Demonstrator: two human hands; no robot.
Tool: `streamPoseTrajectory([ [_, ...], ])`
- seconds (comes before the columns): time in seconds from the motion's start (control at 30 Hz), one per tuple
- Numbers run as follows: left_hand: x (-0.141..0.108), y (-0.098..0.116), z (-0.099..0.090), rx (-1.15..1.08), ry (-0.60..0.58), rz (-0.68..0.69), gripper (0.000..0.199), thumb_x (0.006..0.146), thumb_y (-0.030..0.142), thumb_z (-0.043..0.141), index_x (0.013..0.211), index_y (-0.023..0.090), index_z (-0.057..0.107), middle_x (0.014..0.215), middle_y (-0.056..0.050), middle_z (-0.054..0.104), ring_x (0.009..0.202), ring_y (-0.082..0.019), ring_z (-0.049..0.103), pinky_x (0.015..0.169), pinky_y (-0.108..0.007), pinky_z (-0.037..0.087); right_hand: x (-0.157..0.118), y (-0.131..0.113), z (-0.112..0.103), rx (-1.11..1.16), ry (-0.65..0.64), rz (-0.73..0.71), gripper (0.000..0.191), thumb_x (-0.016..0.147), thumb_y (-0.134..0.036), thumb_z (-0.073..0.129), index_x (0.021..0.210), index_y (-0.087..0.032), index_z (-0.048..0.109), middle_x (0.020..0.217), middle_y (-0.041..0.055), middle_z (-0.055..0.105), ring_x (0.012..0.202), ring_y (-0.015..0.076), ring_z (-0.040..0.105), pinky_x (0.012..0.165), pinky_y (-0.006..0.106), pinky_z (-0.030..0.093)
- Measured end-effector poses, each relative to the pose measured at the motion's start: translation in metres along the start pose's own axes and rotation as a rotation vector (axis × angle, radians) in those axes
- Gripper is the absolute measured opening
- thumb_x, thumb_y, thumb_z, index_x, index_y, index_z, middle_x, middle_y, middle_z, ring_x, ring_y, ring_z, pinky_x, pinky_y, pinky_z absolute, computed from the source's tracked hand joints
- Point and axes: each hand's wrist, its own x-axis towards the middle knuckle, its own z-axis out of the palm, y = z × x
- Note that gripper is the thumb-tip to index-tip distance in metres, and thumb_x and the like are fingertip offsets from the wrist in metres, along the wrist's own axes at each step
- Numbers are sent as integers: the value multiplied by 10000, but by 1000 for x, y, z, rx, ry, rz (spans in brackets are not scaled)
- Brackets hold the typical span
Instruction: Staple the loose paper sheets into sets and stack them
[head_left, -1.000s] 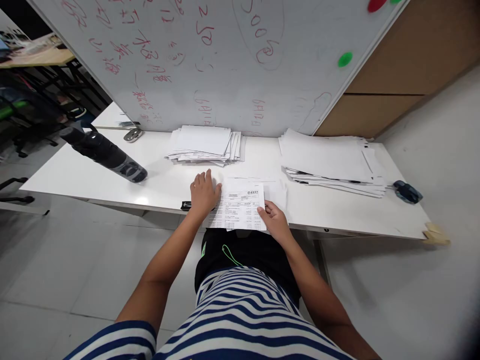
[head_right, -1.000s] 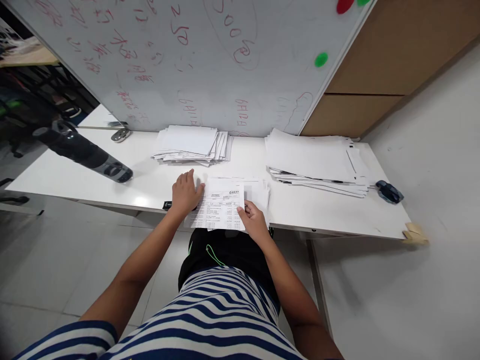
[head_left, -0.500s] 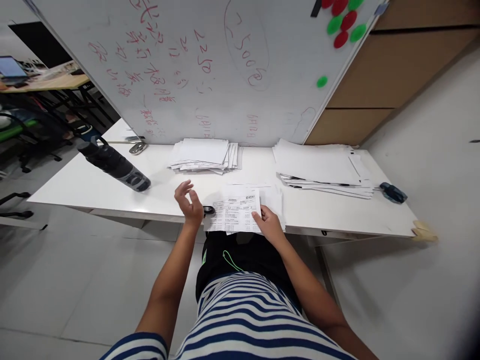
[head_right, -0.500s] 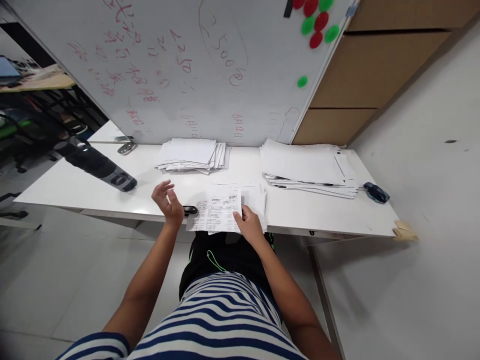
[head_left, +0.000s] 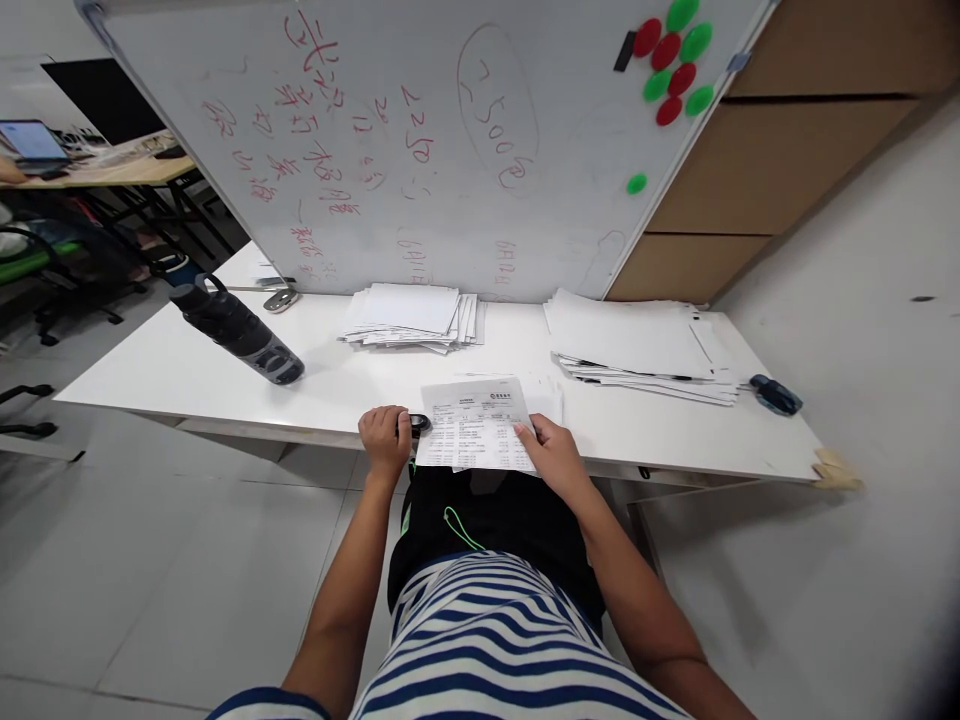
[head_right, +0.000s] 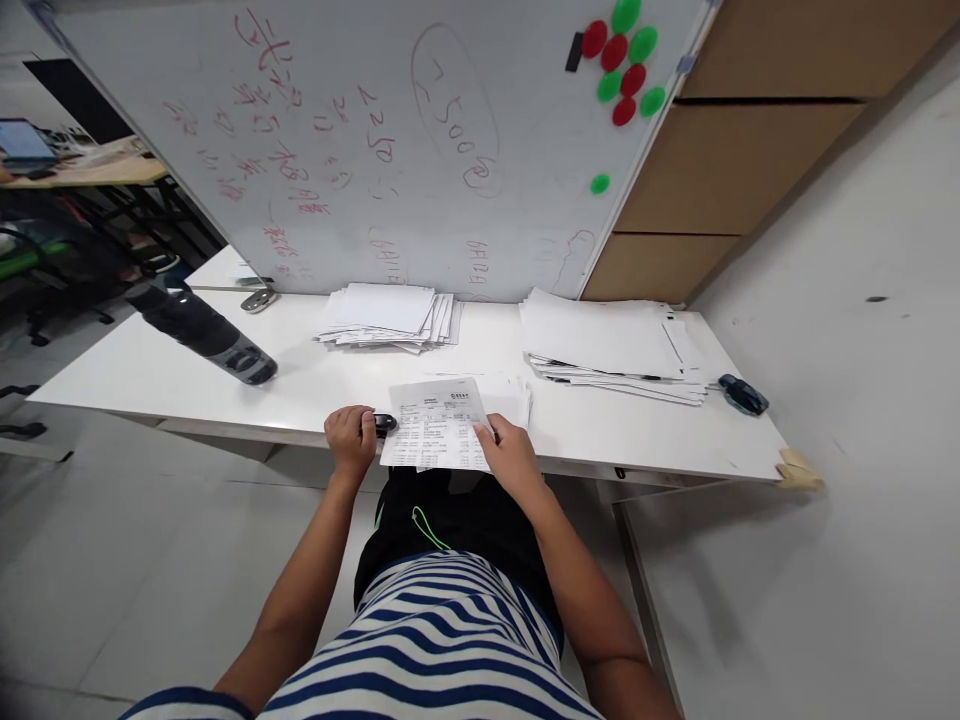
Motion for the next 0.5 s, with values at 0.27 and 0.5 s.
streamPoseTrajectory([
  [0.27,0,-1,3,41,4,-3,295,923,358,377,916,236,645,1008,-103,679,1055,-280,561,1032,-460,310,-37,27,-31,464,137,178,410,814,-572,675,1011,-213,692,996,68,757,888,258,687,747,351,552],
  [0.5,1,-2,7,71,51,32,297,934,338,370,888,222,640,976,-107,686,1012,-270,565,1004,-447,320,-54,43,-6,741,28,315,479,758,-530,765,1105,-206,707,1058,88,765,921,272,715,856,424,567],
])
